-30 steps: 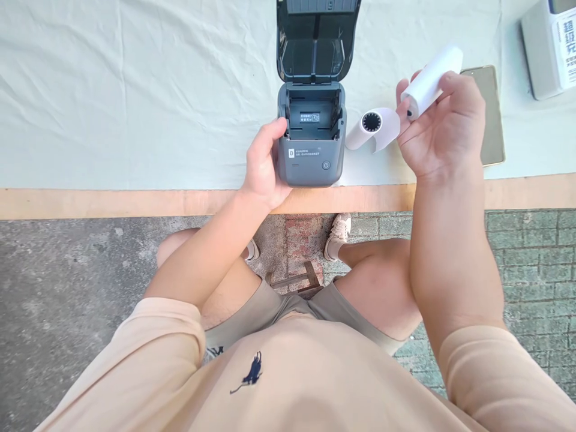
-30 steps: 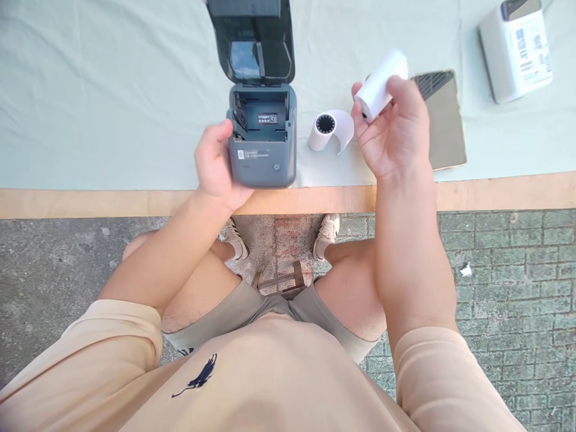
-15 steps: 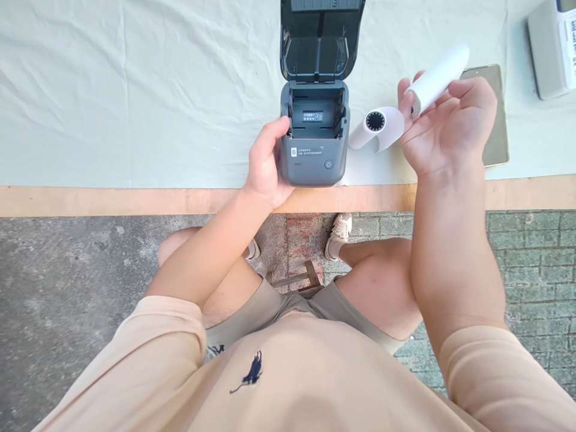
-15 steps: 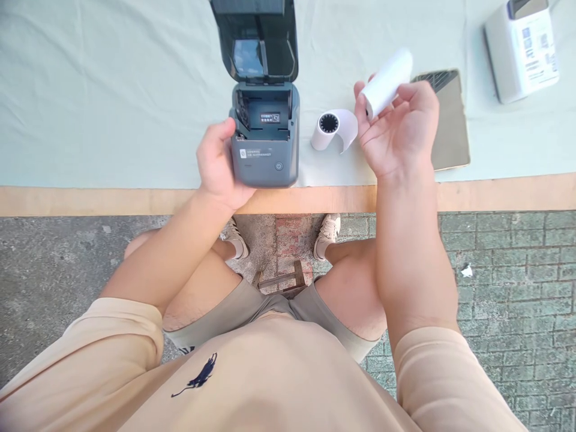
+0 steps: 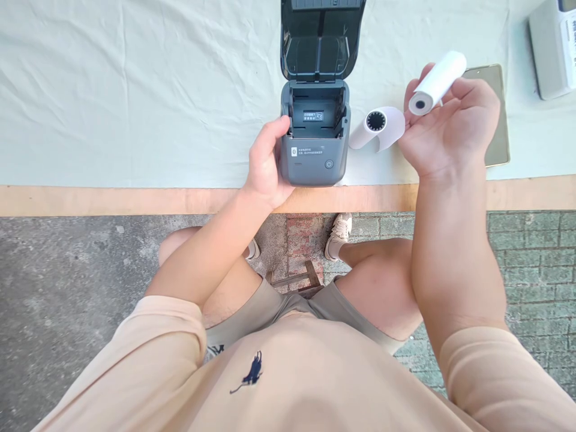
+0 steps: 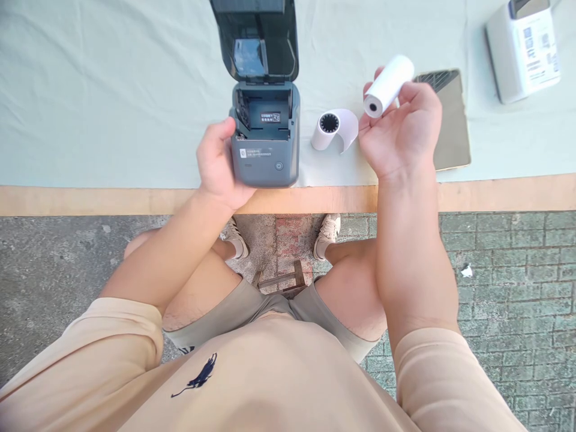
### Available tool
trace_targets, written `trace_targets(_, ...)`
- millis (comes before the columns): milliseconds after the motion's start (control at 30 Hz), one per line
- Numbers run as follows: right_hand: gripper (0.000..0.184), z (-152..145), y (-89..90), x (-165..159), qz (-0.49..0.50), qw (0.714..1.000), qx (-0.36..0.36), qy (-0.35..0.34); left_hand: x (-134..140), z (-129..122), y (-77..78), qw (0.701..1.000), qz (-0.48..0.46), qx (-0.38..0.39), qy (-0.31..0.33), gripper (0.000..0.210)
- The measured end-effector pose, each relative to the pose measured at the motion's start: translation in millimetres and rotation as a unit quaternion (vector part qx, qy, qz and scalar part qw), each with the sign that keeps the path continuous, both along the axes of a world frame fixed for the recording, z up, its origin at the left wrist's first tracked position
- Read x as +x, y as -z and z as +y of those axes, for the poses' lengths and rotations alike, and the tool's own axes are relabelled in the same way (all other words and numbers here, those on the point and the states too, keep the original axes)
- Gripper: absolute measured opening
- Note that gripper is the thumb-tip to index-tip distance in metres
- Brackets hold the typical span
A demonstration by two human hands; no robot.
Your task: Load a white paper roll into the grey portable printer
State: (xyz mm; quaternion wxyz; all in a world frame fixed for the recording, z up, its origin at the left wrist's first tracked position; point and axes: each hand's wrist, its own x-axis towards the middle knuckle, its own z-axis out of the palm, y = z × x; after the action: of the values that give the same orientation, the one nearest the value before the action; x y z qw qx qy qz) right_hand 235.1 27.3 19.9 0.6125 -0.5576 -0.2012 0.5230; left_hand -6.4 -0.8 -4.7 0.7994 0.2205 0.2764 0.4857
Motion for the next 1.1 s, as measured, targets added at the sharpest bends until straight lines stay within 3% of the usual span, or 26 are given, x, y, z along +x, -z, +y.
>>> trace_targets(133, 0.014, -1.1, -0.1, 4.1, 0.008, 0.999, 0.019, -0.043, -0.2, 0.1, 1.5, 1.0, -0.014, 0.009, 0.003, 0.039)
trace_targets(300, 0.026, -7.4, -6.2, -3.3, 0.04, 0.997, 0.06, -0.033, -0.4, -0.3, 1.0, 1.0, -0.005, 0.009, 0.001, 0.038)
trace_targets(433, 0.032, -10.7, -25.0, -10.7, 0.041, 0.997, 0.06, -0.029, -0.1, -0.6, -2.0, 1.0, 0.021, -0.012, -0.006, 0.039)
trace_targets(567, 0.025, -11.4, -49.8, -16.8, -0.015, 0.99, 0.025, -0.136, 0.0, -0.5, -1.9, 1.0, 0.019, -0.013, -0.013, 0.035)
trace_targets(633, 0.026, -12.0, -57.2, -23.0, -0.032, 0.988, 0.019, -0.152, 0.0, -0.4, -0.8, 1.0, 0.013, -0.004, -0.014, 0.034)
trace_targets(733, 0.026, -18.6, -61.3, -41.2, -0.101, 0.981, 0.108, -0.129, 0.3, -0.9, -0.7, 1.0, 0.017, 0.005, -0.009, 0.036)
trace_targets(767, 0.029, -22.7, -62.0, -49.1, -0.156, 0.966, 0.152, -0.138, 0.6, -1.4, -1.3, 1.0, 0.02, 0.009, -0.008, 0.035)
trace_targets(833, 0.035, -32.8, -63.9, -64.8, -0.312, 0.904, 0.227, -0.181, 1.8, -3.0, -3.1, 0.999, 0.026, 0.023, -0.004, 0.031)
trace_targets(967, 0.058, -47.2, -69.4, -85.4, -0.553, 0.766, 0.167, -0.28, 5.8, -7.9, -5.6, 0.997, 0.025, 0.067, -0.018, 0.018)
trace_targets(1100, 0.045, -44.8, -71.2, -90.9, -0.636, 0.701, 0.147, -0.288, 8.9, -12.0, -4.9, 0.994, 0.048, 0.084, -0.049, 0.01)
